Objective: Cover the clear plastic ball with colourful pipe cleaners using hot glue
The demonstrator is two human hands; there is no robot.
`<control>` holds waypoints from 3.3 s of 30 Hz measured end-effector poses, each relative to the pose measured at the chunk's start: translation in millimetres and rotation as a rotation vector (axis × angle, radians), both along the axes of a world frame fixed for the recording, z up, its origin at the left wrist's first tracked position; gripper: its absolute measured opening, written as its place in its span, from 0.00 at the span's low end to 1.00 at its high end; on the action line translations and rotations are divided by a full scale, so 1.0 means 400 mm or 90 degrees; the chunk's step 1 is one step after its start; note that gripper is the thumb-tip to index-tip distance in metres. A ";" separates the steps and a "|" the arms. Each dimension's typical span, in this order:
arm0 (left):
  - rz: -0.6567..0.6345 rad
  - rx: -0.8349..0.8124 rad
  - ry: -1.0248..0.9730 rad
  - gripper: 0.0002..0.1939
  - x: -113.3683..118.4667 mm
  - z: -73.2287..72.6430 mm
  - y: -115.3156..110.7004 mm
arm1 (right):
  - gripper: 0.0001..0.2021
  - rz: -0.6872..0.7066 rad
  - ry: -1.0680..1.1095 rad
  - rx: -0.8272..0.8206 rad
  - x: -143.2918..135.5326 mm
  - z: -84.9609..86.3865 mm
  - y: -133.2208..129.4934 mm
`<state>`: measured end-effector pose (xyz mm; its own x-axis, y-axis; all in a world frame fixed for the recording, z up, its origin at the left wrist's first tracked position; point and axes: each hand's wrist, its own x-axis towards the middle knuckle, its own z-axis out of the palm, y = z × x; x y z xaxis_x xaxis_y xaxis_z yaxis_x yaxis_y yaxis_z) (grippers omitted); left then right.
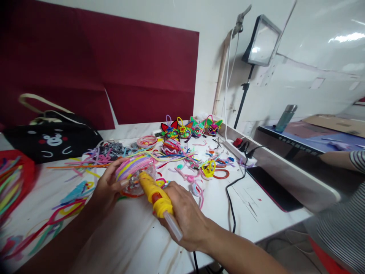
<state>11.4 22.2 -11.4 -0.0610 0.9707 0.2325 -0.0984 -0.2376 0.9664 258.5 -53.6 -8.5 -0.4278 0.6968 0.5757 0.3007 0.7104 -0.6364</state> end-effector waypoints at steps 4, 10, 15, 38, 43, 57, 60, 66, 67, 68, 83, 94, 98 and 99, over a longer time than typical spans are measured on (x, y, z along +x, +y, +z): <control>0.002 0.009 -0.002 0.37 0.001 0.003 0.002 | 0.03 -0.023 -0.003 -0.014 0.001 -0.001 -0.002; 0.005 0.006 0.001 0.39 -0.006 -0.013 0.006 | 0.03 -0.019 -0.007 -0.014 0.001 0.003 -0.001; 0.012 0.005 0.011 0.37 -0.002 -0.005 -0.003 | 0.04 0.005 -0.013 0.003 -0.004 -0.003 -0.001; -0.010 0.013 0.014 0.37 0.000 -0.008 -0.003 | 0.05 0.007 -0.019 0.028 -0.005 -0.009 0.003; -0.009 0.022 0.036 0.34 0.000 0.002 -0.003 | 0.04 -0.031 -0.010 0.018 -0.002 -0.007 0.007; 0.016 0.056 0.045 0.33 -0.014 0.012 0.003 | 0.04 -0.043 -0.028 0.050 0.006 0.021 -0.001; 0.041 0.072 0.039 0.33 -0.029 0.011 0.014 | 0.07 0.034 -0.155 0.055 0.000 0.035 -0.018; 0.057 0.095 0.014 0.31 -0.040 0.016 0.019 | 0.19 0.079 -0.372 0.092 -0.033 -0.001 -0.011; 0.055 0.101 0.022 0.31 -0.038 0.017 0.018 | 0.21 0.082 -0.386 0.098 -0.038 -0.012 -0.004; 0.056 0.108 0.030 0.32 -0.037 0.018 0.016 | 0.23 0.085 -0.397 0.101 -0.042 -0.020 0.002; 0.102 0.159 0.151 0.33 -0.004 0.043 -0.018 | 0.40 -0.157 0.092 -0.121 -0.164 0.100 0.135; 0.099 0.176 0.150 0.34 -0.004 0.034 -0.005 | 0.33 -0.087 0.248 -0.188 -0.192 0.081 0.166; 0.096 0.150 0.123 0.36 -0.001 0.029 0.001 | 0.34 -0.110 0.252 -0.195 -0.187 0.067 0.174; 0.097 0.142 0.119 0.36 0.000 0.029 0.002 | 0.34 -0.118 0.249 -0.195 -0.185 0.067 0.174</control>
